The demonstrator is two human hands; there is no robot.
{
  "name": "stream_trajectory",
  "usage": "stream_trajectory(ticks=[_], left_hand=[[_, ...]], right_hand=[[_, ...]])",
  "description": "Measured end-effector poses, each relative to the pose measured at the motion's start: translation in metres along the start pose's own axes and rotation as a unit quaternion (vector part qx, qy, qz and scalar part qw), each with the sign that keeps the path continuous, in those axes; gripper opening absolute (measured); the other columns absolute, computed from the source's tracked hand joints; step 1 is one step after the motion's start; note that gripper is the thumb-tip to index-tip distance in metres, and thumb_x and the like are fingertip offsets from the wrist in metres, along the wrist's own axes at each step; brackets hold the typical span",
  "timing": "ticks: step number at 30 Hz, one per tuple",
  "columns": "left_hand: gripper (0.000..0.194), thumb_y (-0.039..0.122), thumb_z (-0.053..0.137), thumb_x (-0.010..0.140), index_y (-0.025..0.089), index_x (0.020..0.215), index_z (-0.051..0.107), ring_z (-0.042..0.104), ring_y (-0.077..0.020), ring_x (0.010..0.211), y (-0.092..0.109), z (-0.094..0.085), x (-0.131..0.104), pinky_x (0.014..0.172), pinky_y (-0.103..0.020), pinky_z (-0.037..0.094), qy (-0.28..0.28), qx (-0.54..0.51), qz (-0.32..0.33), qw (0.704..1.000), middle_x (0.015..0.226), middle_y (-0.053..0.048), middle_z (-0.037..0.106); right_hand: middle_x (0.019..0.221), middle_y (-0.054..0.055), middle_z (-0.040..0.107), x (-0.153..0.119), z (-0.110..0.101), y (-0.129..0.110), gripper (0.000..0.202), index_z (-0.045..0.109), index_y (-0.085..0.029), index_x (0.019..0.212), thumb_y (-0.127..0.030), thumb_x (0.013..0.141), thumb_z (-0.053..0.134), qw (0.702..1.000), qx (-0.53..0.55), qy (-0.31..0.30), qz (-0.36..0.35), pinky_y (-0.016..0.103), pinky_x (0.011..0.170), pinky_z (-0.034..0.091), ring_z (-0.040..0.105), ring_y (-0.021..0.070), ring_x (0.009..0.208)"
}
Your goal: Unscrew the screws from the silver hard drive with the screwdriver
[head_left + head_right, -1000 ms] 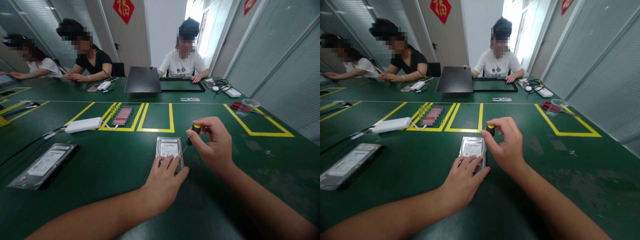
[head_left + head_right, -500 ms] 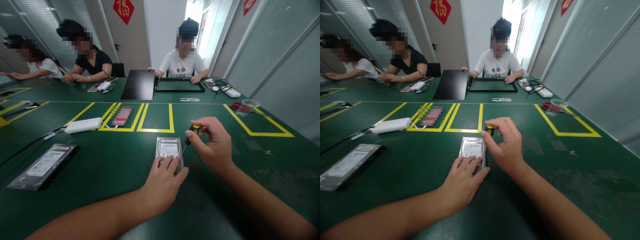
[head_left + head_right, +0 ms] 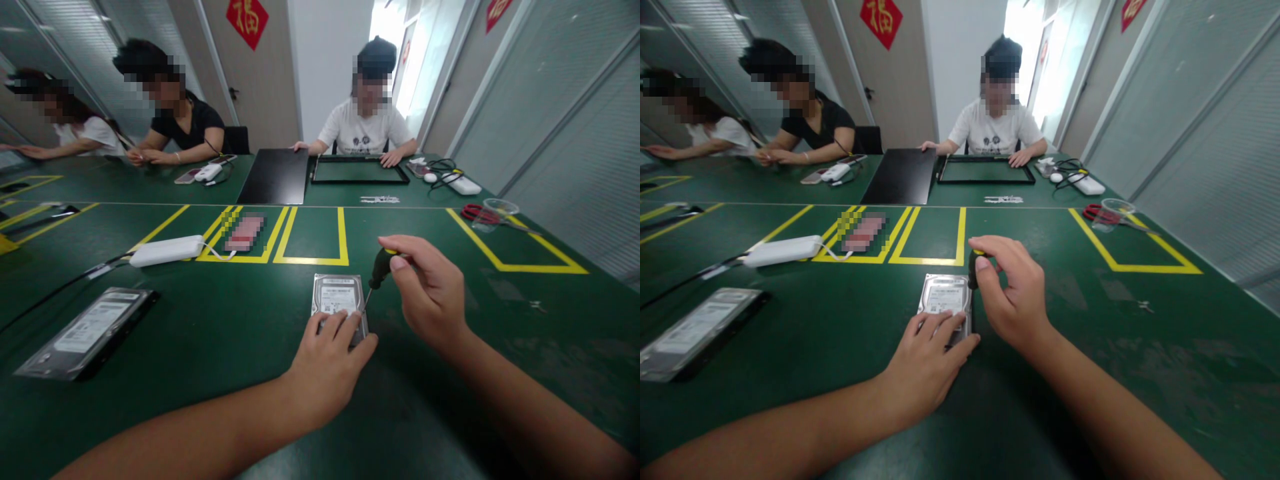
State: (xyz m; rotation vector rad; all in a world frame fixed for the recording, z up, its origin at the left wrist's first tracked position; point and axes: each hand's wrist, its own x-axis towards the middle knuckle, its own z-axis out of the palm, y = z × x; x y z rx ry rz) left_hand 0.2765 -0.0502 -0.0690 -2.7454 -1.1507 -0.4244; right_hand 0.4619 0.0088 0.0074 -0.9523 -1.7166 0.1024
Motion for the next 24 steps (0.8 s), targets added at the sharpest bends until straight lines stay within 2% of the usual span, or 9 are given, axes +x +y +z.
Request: stream_trajectory(ticks=[3,8,24], left_hand=[[0.041,0.028,0.056,0.095,0.029,0.136,0.055,0.047,-0.0334,0.126,-0.0002,0.0006,0.0002,0.099,-0.052,0.034,0.003,0.001,0.002,1.0,0.145,-0.012,0.052],[0.04,0.029,0.055,0.096,0.029,0.136,0.055,0.047,-0.0334,0.126,-0.0005,-0.0001,0.0012,0.099,-0.053,0.034,0.006,0.003,0.003,1.0,0.145,-0.012,0.052],[0.039,0.028,0.055,0.096,0.029,0.134,0.057,0.047,-0.033,0.126,0.0009,-0.002,0.0017,0.099,-0.052,0.035,0.004,0.0,0.001,1.0,0.144,-0.012,0.052]], right_hand=[[0.104,0.006,0.073,0.0003,-0.0001,-0.0015,0.023,0.07,-0.021,0.109,-0.017,0.095,0.052,1.0,-0.008,0.0,0.002,0.038,0.08,0.051,0.066,0.0191,0.094],[0.095,0.005,0.071,0.0006,0.0,-0.0013,0.017,0.069,-0.02,0.105,-0.017,0.092,0.058,1.0,-0.024,-0.003,-0.01,0.036,0.07,0.048,0.06,0.0165,0.079],[0.092,0.002,0.068,0.0031,-0.0004,-0.0024,0.017,0.069,-0.021,0.104,-0.02,0.087,0.07,1.0,-0.013,-0.015,-0.018,0.031,0.066,0.047,0.057,0.0135,0.075]])
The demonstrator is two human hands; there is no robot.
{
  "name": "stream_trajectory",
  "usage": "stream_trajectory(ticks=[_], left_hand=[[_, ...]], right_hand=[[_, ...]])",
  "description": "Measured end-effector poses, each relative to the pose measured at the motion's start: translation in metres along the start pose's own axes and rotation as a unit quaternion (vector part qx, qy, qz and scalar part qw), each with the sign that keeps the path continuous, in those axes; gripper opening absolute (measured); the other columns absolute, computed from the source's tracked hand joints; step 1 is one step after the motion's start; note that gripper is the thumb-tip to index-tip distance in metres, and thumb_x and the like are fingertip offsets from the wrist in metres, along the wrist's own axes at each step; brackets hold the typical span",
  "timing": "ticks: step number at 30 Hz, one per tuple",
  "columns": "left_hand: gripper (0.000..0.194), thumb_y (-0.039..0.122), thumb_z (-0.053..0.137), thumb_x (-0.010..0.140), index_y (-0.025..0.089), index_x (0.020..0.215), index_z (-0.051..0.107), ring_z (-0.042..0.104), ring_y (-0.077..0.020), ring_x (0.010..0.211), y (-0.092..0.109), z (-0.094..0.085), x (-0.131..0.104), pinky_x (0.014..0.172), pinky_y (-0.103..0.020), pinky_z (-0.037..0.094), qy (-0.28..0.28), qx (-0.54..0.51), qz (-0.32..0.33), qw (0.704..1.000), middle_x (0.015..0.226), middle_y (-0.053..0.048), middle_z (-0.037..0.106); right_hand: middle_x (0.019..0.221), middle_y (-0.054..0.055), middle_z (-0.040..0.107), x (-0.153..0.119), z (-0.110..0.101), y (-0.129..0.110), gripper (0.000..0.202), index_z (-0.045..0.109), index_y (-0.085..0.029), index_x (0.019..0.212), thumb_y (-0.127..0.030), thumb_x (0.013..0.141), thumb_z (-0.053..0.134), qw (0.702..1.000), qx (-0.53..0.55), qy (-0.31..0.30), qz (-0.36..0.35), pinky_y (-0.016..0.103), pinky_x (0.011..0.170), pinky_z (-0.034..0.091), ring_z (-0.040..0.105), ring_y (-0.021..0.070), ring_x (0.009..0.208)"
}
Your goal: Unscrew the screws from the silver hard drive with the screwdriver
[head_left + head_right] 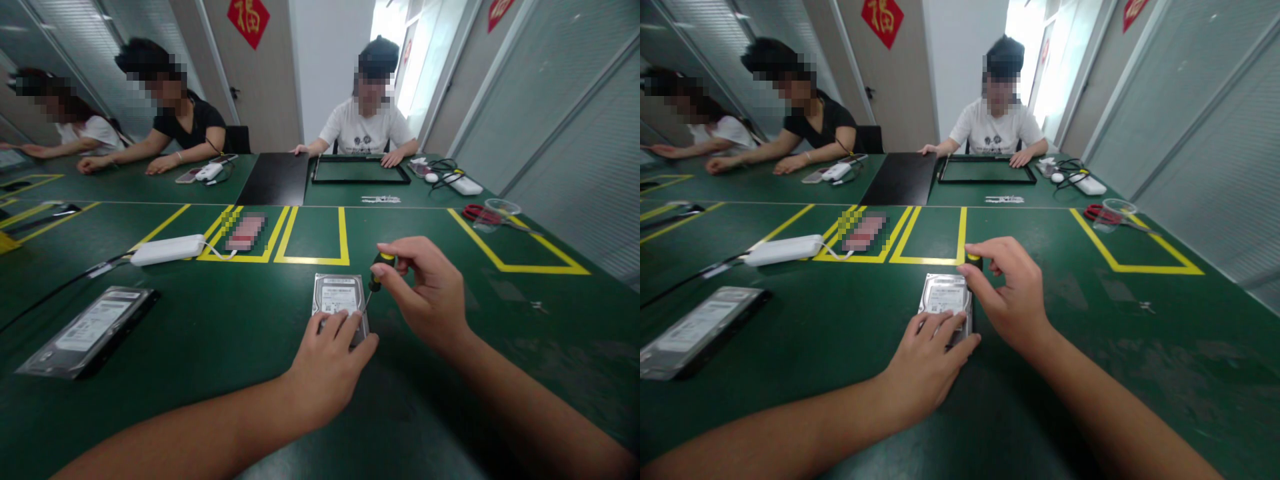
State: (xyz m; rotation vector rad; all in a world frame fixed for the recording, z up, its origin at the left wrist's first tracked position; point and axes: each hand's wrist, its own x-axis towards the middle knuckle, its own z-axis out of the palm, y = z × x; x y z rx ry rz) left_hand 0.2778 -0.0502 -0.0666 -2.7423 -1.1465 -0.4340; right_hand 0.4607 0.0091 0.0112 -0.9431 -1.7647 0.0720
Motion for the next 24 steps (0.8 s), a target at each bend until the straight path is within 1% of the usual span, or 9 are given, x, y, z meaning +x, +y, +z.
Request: stream_trajectory(ticks=[2,7,12,18,21,24], left_hand=[[0.038,0.029,0.055,0.096,0.029,0.134,0.057,0.047,-0.0329,0.126,-0.0001,-0.0001,-0.0003,0.099,-0.052,0.035,0.002,0.001,0.001,1.0,0.143,-0.012,0.052],[0.038,0.028,0.052,0.098,0.03,0.135,0.056,0.047,-0.0325,0.127,-0.0007,0.0016,-0.0014,0.099,-0.051,0.035,0.004,0.001,-0.001,1.0,0.144,-0.011,0.052],[0.037,0.028,0.052,0.098,0.03,0.135,0.056,0.046,-0.0325,0.127,-0.0006,0.0016,-0.0013,0.1,-0.052,0.034,0.005,-0.004,-0.002,1.0,0.143,-0.011,0.052],[0.038,0.029,0.054,0.097,0.03,0.135,0.056,0.046,-0.0327,0.128,0.0,0.0007,-0.0013,0.1,-0.052,0.034,-0.009,-0.005,-0.007,1.0,0.144,-0.011,0.051],[0.039,0.028,0.054,0.096,0.03,0.135,0.055,0.046,-0.0326,0.128,-0.0002,0.0009,-0.0014,0.1,-0.052,0.034,-0.007,-0.006,-0.005,1.0,0.144,-0.011,0.051],[0.039,0.028,0.054,0.096,0.029,0.135,0.055,0.045,-0.033,0.129,-0.0006,0.0015,-0.0018,0.1,-0.053,0.034,-0.007,-0.009,-0.003,1.0,0.145,-0.012,0.051]], right_hand=[[0.096,0.003,0.069,-0.0007,0.0001,0.0012,0.018,0.069,-0.02,0.106,-0.02,0.089,0.068,1.0,0.003,-0.005,-0.001,0.031,0.067,0.048,0.058,0.0138,0.076],[0.107,0.006,0.073,-0.0019,0.0,0.0008,0.023,0.069,-0.021,0.113,-0.018,0.094,0.056,1.0,0.016,-0.019,0.011,0.036,0.076,0.052,0.065,0.0179,0.093],[0.103,0.005,0.074,-0.0013,-0.0006,-0.0007,0.019,0.069,-0.022,0.11,-0.018,0.093,0.059,1.0,0.006,-0.021,0.004,0.036,0.074,0.051,0.065,0.017,0.087],[0.095,0.002,0.068,-0.0023,0.0014,0.0045,0.019,0.069,-0.022,0.106,-0.019,0.087,0.069,1.0,0.014,0.006,0.022,0.032,0.067,0.047,0.056,0.0136,0.075],[0.094,0.002,0.066,-0.0028,0.0022,0.0054,0.019,0.068,-0.022,0.104,-0.019,0.085,0.072,1.0,0.018,0.01,0.02,0.032,0.065,0.046,0.055,0.0133,0.074],[0.094,0.002,0.065,-0.0034,0.002,0.0049,0.019,0.068,-0.022,0.105,-0.02,0.087,0.071,1.0,0.024,0.004,0.013,0.032,0.065,0.046,0.056,0.0135,0.075]])
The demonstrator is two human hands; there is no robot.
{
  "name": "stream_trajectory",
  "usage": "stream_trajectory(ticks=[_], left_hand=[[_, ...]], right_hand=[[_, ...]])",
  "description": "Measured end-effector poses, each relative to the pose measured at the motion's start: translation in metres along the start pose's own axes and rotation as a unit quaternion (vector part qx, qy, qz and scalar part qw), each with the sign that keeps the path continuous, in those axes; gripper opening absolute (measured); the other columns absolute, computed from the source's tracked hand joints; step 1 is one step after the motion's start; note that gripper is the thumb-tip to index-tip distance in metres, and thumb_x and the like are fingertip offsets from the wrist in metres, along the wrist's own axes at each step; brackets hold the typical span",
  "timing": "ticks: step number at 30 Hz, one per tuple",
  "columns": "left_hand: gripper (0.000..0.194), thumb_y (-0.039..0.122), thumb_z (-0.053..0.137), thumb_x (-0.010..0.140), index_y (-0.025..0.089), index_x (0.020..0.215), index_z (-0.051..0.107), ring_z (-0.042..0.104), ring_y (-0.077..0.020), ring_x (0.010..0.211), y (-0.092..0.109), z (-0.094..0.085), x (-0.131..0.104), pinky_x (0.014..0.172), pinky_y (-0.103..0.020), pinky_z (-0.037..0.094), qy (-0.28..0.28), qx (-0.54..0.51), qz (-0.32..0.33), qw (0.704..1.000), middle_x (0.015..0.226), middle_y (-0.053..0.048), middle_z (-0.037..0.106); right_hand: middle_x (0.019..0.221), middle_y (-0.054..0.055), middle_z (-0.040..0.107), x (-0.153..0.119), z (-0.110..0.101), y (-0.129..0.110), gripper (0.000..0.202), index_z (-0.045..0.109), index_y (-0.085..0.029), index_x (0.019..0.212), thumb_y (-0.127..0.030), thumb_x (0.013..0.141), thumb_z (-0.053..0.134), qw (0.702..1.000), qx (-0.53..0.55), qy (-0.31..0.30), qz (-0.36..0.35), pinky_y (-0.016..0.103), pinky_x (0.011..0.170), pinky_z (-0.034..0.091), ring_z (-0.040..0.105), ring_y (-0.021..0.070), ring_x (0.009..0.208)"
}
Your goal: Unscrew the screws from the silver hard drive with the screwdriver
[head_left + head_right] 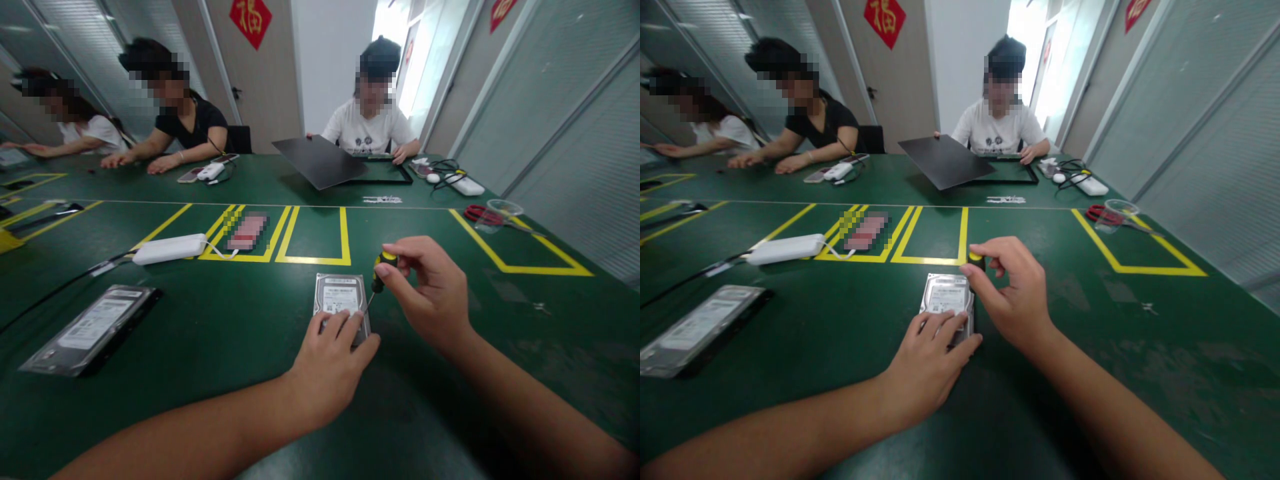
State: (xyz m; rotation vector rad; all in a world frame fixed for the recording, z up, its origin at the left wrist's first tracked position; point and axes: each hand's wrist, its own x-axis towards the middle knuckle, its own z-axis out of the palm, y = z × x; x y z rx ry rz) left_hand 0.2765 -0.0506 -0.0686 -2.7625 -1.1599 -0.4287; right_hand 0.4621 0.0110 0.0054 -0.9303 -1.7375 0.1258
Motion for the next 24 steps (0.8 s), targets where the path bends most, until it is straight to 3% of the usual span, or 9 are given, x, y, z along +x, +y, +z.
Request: stream_trajectory(ticks=[7,14,19,24], left_hand=[[0.04,0.027,0.055,0.095,0.03,0.135,0.056,0.046,-0.0335,0.128,-0.0004,0.0,0.0003,0.1,-0.053,0.034,0.0,-0.005,-0.005,1.0,0.144,-0.012,0.051],[0.039,0.029,0.055,0.096,0.03,0.134,0.057,0.047,-0.0328,0.126,-0.0001,-0.0028,0.001,0.1,-0.051,0.033,0.007,0.005,-0.001,1.0,0.143,-0.011,0.053],[0.039,0.028,0.053,0.097,0.03,0.136,0.056,0.047,-0.0333,0.127,0.0002,-0.0006,0.0004,0.1,-0.052,0.033,0.004,0.004,-0.001,1.0,0.144,-0.012,0.052],[0.037,0.029,0.053,0.097,0.029,0.134,0.056,0.046,-0.0331,0.127,0.0004,-0.0001,0.001,0.1,-0.052,0.034,0.006,0.005,-0.001,1.0,0.144,-0.012,0.052]], right_hand=[[0.091,0.002,0.067,0.0,-0.0005,-0.0013,0.016,0.067,-0.022,0.101,-0.023,0.086,0.071,1.0,-0.016,0.013,-0.003,0.032,0.064,0.047,0.057,0.0139,0.073],[0.098,0.004,0.074,0.0,-0.0031,-0.0048,0.02,0.069,-0.023,0.109,-0.021,0.089,0.065,0.999,-0.042,-0.016,0.019,0.036,0.07,0.049,0.062,0.0167,0.078],[0.098,0.005,0.07,0.0014,-0.002,-0.0047,0.019,0.068,-0.023,0.105,-0.022,0.086,0.07,1.0,-0.013,-0.004,-0.01,0.034,0.067,0.048,0.062,0.0178,0.084],[0.089,0.003,0.067,0.0029,-0.0007,-0.0049,0.017,0.068,-0.023,0.101,-0.021,0.084,0.072,0.999,-0.04,0.008,-0.016,0.033,0.065,0.046,0.059,0.0166,0.077]])
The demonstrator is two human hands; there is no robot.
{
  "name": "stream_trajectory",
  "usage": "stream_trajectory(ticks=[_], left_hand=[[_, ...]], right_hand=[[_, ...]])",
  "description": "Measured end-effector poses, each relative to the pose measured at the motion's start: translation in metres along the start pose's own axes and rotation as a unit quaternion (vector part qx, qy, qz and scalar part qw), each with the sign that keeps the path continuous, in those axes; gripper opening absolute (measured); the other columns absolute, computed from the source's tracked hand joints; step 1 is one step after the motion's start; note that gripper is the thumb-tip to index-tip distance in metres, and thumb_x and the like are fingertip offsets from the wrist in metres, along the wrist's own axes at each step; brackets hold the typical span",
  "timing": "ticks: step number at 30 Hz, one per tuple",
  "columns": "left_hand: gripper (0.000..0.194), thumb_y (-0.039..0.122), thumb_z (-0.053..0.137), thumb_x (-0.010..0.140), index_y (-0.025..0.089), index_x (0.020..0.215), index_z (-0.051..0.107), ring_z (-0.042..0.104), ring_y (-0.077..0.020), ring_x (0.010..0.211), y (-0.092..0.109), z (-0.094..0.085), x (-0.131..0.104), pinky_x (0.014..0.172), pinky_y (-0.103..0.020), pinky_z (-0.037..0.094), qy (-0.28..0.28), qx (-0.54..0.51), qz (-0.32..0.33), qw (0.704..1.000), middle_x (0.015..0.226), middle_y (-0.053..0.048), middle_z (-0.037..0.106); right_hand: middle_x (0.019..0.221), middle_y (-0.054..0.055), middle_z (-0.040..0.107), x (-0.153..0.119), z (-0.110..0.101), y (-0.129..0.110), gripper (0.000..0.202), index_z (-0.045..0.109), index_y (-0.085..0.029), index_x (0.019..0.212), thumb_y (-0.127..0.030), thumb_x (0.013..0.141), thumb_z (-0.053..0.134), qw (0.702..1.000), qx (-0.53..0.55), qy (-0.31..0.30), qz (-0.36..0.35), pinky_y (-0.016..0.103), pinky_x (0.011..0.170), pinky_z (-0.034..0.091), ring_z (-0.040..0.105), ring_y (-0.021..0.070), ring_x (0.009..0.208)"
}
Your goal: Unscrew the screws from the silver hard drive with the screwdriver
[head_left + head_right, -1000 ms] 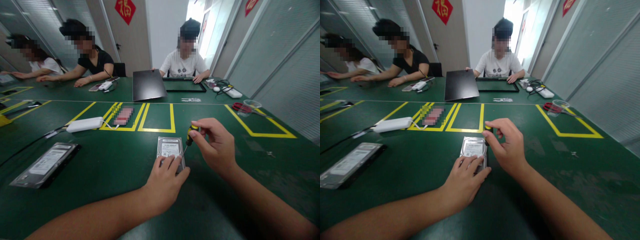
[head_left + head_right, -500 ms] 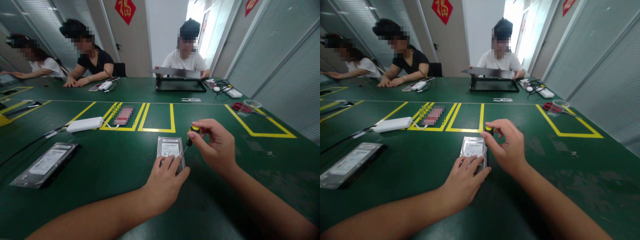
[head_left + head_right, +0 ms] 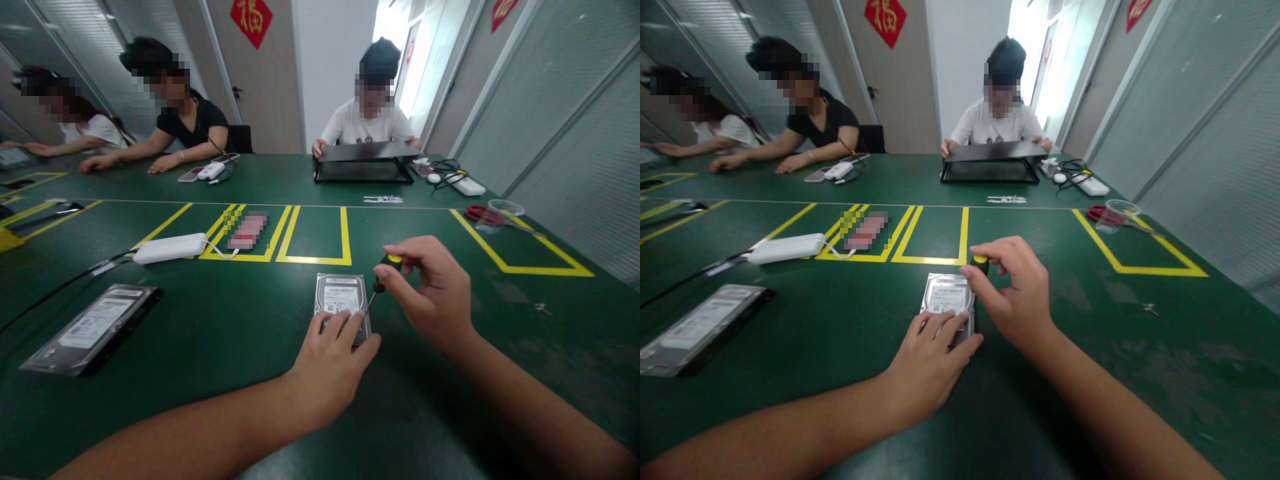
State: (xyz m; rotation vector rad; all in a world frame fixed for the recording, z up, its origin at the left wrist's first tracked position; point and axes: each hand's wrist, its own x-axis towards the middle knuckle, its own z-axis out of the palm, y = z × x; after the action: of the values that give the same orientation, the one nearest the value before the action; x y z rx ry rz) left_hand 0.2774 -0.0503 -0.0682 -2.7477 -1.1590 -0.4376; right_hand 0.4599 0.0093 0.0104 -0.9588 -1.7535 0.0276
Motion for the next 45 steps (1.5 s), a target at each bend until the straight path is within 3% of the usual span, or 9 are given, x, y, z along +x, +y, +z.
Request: stream_trajectory(ticks=[6,14,21,27,36,45], left_hand=[[0.039,0.029,0.054,0.096,0.029,0.135,0.056,0.047,-0.0334,0.127,-0.0007,-0.0009,0.0003,0.099,-0.052,0.035,-0.005,-0.006,0.0,1.0,0.144,-0.012,0.051],[0.04,0.028,0.054,0.096,0.03,0.135,0.055,0.046,-0.0333,0.127,-0.0007,-0.0013,-0.0005,0.1,-0.053,0.035,-0.008,-0.005,-0.001,1.0,0.145,-0.012,0.05],[0.04,0.029,0.055,0.096,0.03,0.135,0.056,0.046,-0.0336,0.127,-0.001,-0.0021,-0.0003,0.1,-0.053,0.035,-0.007,-0.005,0.0,1.0,0.145,-0.011,0.051],[0.039,0.029,0.054,0.096,0.029,0.135,0.055,0.046,-0.0334,0.128,-0.0005,-0.0019,-0.0006,0.101,-0.053,0.034,-0.009,-0.002,0.001,1.0,0.144,-0.012,0.051],[0.039,0.03,0.054,0.096,0.029,0.135,0.055,0.046,-0.0333,0.128,-0.0015,-0.0009,-0.0001,0.1,-0.053,0.034,-0.005,-0.001,0.003,1.0,0.145,-0.011,0.051],[0.038,0.03,0.053,0.097,0.029,0.135,0.055,0.046,-0.0331,0.128,-0.0013,-0.0011,-0.0008,0.099,-0.052,0.035,0.0,0.001,0.004,1.0,0.144,-0.012,0.052]], right_hand=[[0.103,0.004,0.072,-0.006,0.0,0.0025,0.022,0.066,-0.024,0.11,-0.02,0.09,0.06,0.998,0.023,-0.001,0.05,0.038,0.073,0.05,0.063,0.018,0.083],[0.09,0.002,0.064,-0.0028,0.0013,0.0018,0.019,0.067,-0.023,0.101,-0.021,0.084,0.072,1.0,0.003,0.011,0.009,0.034,0.065,0.045,0.056,0.0162,0.075],[0.101,0.005,0.07,-0.0057,0.0004,0.0035,0.023,0.067,-0.023,0.11,-0.016,0.09,0.059,0.999,0.029,-0.012,0.033,0.037,0.072,0.048,0.06,0.0177,0.083],[0.092,0.004,0.063,-0.0027,0.0013,0.0027,0.022,0.069,-0.021,0.105,-0.019,0.084,0.072,1.0,0.0,0.009,0.008,0.033,0.065,0.046,0.055,0.0156,0.076],[0.104,0.005,0.071,-0.0089,0.0019,0.0066,0.028,0.066,-0.023,0.116,-0.018,0.089,0.061,0.998,0.033,0.007,0.053,0.038,0.074,0.05,0.062,0.0184,0.083],[0.094,0.003,0.066,-0.0042,0.0028,0.0044,0.021,0.067,-0.023,0.105,-0.02,0.085,0.07,1.0,0.003,0.015,0.014,0.033,0.065,0.046,0.058,0.0162,0.078]])
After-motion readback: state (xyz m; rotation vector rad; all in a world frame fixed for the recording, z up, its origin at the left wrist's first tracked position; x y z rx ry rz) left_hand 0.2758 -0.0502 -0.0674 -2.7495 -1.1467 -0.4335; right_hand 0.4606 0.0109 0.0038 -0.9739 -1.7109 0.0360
